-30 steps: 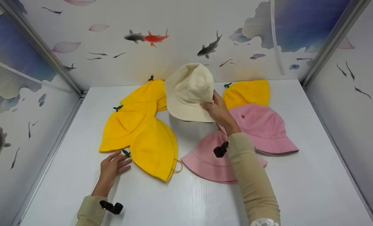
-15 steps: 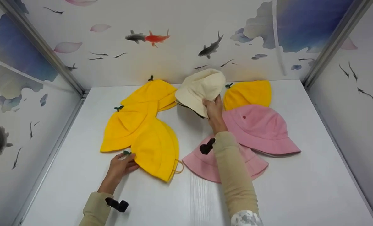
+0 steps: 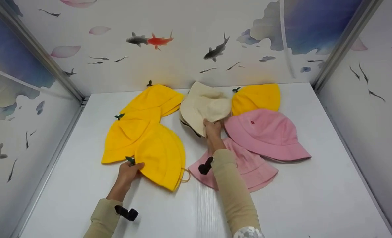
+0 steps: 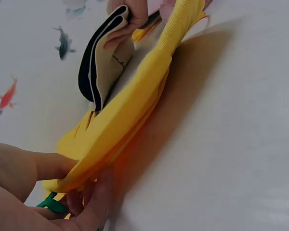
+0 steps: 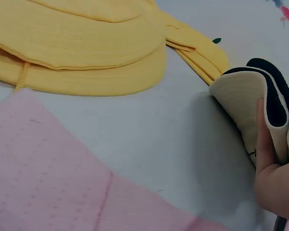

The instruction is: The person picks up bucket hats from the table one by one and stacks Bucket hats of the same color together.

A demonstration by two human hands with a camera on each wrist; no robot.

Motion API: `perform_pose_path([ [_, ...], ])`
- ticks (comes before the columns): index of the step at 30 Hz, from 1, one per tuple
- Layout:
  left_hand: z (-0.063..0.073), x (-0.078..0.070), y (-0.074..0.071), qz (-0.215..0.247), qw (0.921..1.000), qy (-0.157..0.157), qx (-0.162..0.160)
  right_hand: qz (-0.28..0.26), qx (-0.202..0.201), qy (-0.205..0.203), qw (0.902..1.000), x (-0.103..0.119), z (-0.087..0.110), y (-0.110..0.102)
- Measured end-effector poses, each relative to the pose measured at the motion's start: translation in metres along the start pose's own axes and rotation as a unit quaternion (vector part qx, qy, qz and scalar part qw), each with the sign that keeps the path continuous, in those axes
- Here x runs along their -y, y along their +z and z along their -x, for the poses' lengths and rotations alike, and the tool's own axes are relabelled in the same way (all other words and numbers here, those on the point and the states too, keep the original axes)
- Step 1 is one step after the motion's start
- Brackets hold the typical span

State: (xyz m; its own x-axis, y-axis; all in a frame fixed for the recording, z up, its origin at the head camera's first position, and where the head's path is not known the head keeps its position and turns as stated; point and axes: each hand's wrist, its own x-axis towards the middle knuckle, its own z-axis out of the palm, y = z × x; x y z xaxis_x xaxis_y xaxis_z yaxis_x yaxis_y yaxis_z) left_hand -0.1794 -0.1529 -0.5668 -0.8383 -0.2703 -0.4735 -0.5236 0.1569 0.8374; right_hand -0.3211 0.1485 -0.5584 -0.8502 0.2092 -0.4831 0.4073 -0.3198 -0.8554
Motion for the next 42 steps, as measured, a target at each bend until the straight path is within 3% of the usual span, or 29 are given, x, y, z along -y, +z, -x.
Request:
perform_pose_path([
  [6,0.0,0.003,0.0,0.036,0.9983,0.046,-0.005,0.06,0.02,0.075,0.9952,-0.013,0.002,0.007],
  [17,-0.007,0.004,-0.003,0.07,0.9975,-0.002,0.005,0.173,0.081,0.057,0.98,-0.012,0.013,-0.01],
  [21,-0.009,0.005,-0.004,0.091,0.9959,0.002,0.0,0.259,0.099,0.041,0.9601,-0.008,0.02,-0.014],
  [25,-0.011,0.005,-0.006,0.115,0.9933,0.009,0.001,0.334,0.105,-0.009,0.9367,-0.005,0.023,-0.014],
  [32,-0.014,0.004,-0.007,0.146,0.9889,0.024,0.01,0.422,0.1,-0.023,0.9008,0.006,0.03,-0.017],
  [37,-0.013,0.004,-0.007,0.171,0.9844,0.037,0.017,0.478,0.099,-0.072,0.8699,0.011,0.036,-0.02],
  [40,-0.012,0.003,-0.007,0.196,0.9792,0.044,0.03,0.488,0.106,-0.083,0.8621,0.01,0.037,-0.023],
  [42,-0.011,0.002,-0.007,0.208,0.9763,0.041,0.042,0.489,0.107,-0.078,0.8624,0.008,0.039,-0.025],
])
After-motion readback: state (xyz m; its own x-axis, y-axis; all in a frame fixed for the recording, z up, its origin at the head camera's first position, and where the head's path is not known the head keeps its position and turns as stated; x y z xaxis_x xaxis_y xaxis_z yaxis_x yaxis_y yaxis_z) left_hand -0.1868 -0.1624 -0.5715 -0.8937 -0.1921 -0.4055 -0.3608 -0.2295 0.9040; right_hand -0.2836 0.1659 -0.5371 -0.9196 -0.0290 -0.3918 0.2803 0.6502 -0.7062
